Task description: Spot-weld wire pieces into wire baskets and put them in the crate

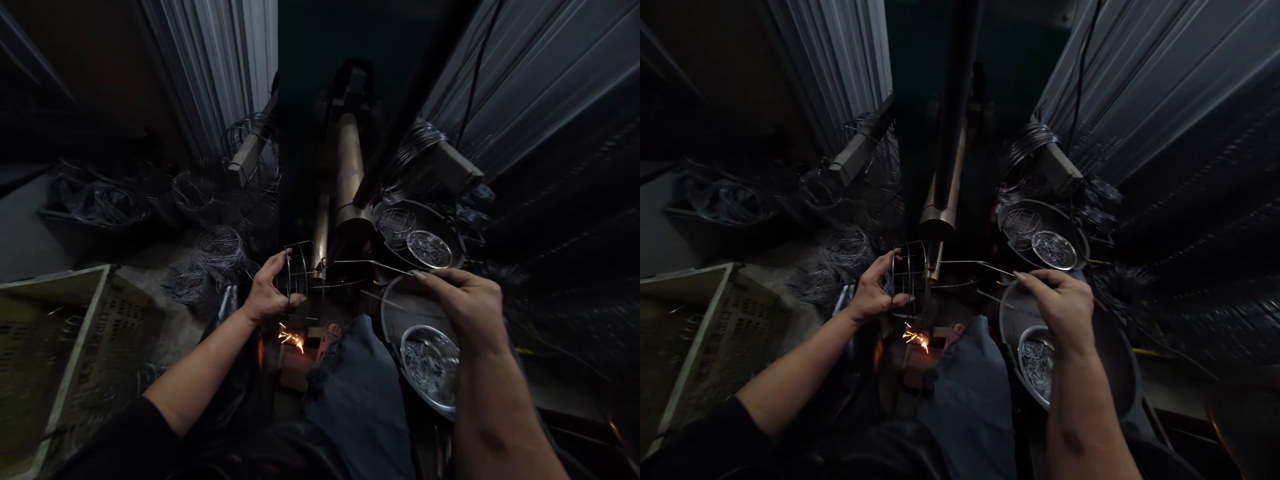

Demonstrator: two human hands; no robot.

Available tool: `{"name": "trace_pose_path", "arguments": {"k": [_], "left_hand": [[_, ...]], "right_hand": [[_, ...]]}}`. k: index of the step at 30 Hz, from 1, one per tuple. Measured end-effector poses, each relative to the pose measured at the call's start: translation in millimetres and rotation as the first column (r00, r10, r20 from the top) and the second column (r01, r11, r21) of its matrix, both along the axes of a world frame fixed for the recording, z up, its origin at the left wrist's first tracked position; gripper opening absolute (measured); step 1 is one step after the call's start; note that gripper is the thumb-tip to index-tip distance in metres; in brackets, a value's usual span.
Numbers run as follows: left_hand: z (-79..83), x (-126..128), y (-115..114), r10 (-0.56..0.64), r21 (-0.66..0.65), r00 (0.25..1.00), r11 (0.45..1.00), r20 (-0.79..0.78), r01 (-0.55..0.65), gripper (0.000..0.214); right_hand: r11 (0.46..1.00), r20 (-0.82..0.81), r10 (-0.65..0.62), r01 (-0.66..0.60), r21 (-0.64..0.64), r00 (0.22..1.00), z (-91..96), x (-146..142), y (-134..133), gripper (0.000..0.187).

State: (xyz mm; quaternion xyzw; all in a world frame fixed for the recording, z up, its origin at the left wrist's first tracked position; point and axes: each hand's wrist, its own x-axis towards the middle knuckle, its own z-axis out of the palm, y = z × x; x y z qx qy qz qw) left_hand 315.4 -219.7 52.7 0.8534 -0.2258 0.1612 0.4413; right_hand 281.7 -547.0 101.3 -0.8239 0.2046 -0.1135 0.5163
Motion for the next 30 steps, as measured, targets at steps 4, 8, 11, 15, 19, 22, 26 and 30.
{"name": "trace_pose_path", "arguments": {"k": [4,8,11,15,19,22,26,30], "left_hand": [[0.5,5,0,0.017,0.017,1.0,1.0,-0.01,-0.016,0.081],[1.4,6,-2,0.028,0.006,1.0,1.0,-0.014,-0.028,0.082],[1.8,7,-2,0.032,0.001,0.999,0.999,-0.03,-0.032,0.082],[1.4,8,-2,0.036,0.005,0.997,0.999,-0.074,-0.036,0.088],[0.3,9,-2,0.028,0.007,0.996,1.0,-0.088,-0.027,0.09],[-0.7,11,-3,0.021,-0.012,0.994,1.0,-0.106,-0.022,0.089],[-2.8,13,-5,0.013,-0.053,0.989,0.998,-0.15,-0.021,0.09],[-6.5,17,-6,-0.017,-0.103,0.977,0.995,-0.212,-0.005,0.09]], "right_hand": [[0.978,-0.031,0.172,-0.167,0.125,0.985,13.9,0,22,0.046],[0.917,-0.02,0.329,-0.315,0.245,0.944,5.2,12,45,0.043],[0.9,-0.023,0.312,-0.288,0.326,0.95,-2.7,19,51,0.043],[0.884,-0.018,0.31,-0.281,0.373,0.951,-5.4,23,52,0.042],[0.886,-0.028,0.304,-0.272,0.376,0.952,-5.8,25,54,0.041],[0.882,-0.027,0.312,-0.279,0.381,0.95,-6.6,28,55,0.041],[0.874,-0.024,0.325,-0.29,0.39,0.945,-5.0,30,55,0.04],[0.88,-0.015,0.323,-0.295,0.372,0.946,-4.8,33,53,0.041]]}}
